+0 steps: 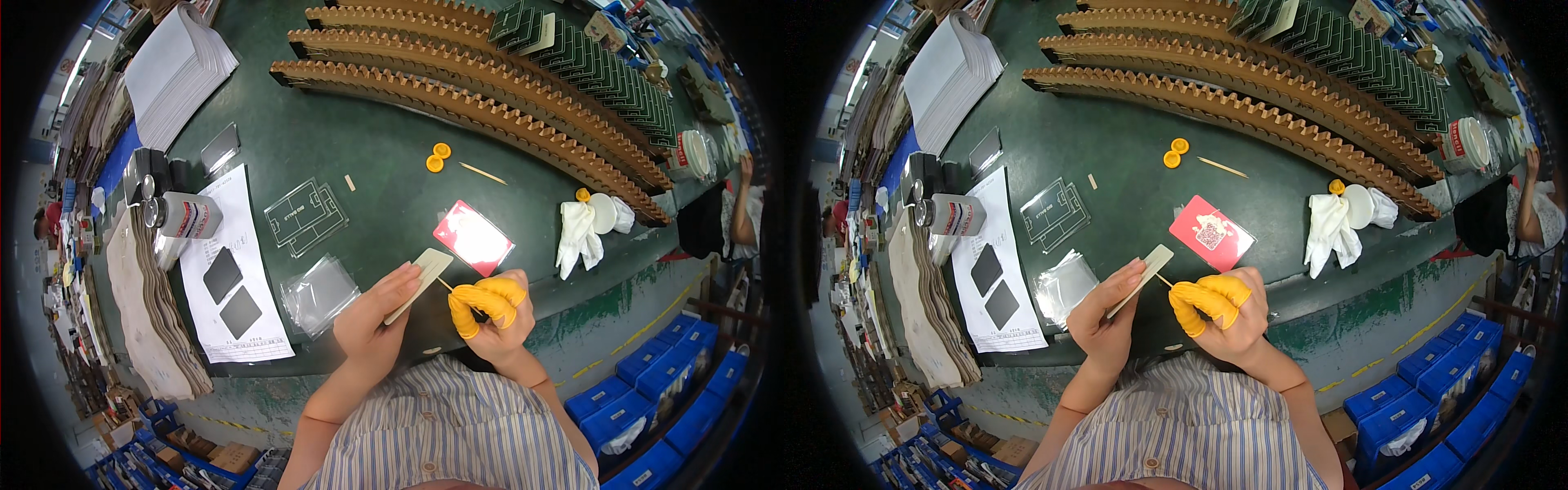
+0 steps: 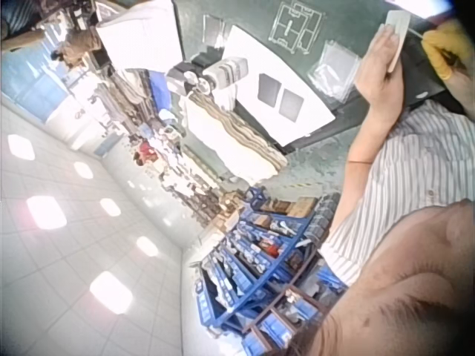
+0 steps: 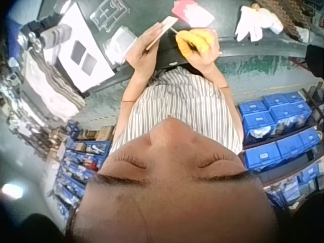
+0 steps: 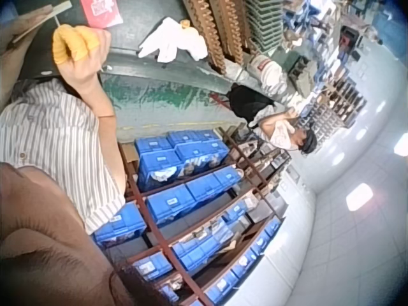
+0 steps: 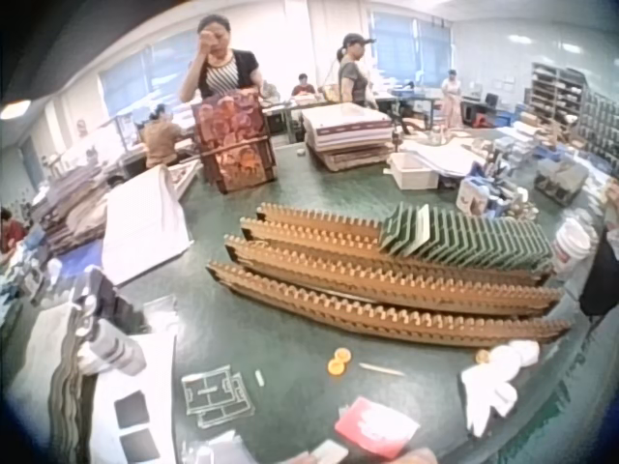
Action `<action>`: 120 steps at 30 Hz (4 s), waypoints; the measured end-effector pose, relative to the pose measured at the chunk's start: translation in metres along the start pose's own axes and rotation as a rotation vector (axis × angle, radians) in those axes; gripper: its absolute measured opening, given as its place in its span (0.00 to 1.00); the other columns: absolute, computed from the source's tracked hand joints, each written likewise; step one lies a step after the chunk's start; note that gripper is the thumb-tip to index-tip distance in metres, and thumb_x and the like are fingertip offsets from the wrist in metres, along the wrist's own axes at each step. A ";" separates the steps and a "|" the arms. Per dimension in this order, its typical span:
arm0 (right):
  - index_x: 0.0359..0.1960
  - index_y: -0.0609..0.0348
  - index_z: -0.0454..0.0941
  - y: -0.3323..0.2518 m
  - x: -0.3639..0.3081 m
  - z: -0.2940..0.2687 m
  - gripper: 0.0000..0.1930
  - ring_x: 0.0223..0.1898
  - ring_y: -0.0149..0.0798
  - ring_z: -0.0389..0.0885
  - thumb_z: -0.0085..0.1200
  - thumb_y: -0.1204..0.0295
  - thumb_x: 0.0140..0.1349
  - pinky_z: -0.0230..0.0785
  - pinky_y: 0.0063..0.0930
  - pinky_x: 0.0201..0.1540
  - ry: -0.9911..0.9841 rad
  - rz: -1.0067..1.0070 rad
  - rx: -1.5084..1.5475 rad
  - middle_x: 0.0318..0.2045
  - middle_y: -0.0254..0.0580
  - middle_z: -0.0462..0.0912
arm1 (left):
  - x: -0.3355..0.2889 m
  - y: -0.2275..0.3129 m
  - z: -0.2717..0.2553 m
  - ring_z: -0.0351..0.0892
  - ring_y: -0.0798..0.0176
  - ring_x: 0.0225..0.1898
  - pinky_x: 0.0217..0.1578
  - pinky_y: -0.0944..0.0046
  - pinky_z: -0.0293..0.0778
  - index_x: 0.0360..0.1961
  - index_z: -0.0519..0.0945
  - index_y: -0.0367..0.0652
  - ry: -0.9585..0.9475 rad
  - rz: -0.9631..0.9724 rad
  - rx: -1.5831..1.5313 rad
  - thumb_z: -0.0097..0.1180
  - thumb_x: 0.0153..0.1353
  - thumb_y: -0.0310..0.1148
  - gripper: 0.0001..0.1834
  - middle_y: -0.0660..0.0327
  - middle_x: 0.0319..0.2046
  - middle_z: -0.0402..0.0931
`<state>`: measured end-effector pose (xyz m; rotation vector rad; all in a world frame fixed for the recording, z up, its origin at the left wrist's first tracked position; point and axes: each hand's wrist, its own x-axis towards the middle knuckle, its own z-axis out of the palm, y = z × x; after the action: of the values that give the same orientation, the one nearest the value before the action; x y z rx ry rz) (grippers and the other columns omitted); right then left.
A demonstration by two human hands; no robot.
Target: The person uses a wooden stick to scrape the surface of a small rectangular card, then wipes the card with a white cloth. The person handles the card multiple times, flipping it over to clean different sides.
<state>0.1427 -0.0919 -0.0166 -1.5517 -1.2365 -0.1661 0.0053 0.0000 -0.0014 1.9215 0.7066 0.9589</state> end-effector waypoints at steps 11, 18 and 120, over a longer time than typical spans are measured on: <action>0.31 0.54 0.82 0.000 0.000 -0.002 0.15 0.26 0.38 0.72 0.70 0.76 0.38 0.63 0.29 0.29 -0.030 -0.032 0.007 0.30 0.32 0.75 | 0.000 0.000 0.000 0.80 0.53 0.49 0.46 0.66 0.75 0.40 0.81 0.38 -0.004 -0.007 -0.007 0.58 0.49 0.15 0.16 0.54 0.42 0.81; 0.31 0.54 0.82 0.000 0.000 -0.001 0.15 0.27 0.37 0.73 0.70 0.75 0.39 0.64 0.29 0.29 -0.043 -0.055 0.029 0.31 0.32 0.75 | 0.000 0.001 0.000 0.80 0.53 0.49 0.46 0.66 0.74 0.40 0.81 0.38 -0.007 -0.007 -0.010 0.58 0.48 0.14 0.16 0.54 0.43 0.81; 0.33 0.52 0.81 0.008 0.004 -0.013 0.16 0.26 0.35 0.71 0.70 0.75 0.38 0.60 0.29 0.30 0.074 -0.096 -0.132 0.31 0.30 0.75 | -0.003 0.003 0.003 0.78 0.49 0.50 0.52 0.59 0.72 0.38 0.78 0.36 0.012 -0.072 -0.131 0.56 0.55 0.15 0.10 0.50 0.42 0.80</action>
<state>0.1565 -0.0987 -0.0143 -1.5857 -1.2630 -0.3705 0.0063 -0.0054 -0.0009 1.7664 0.6982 0.9492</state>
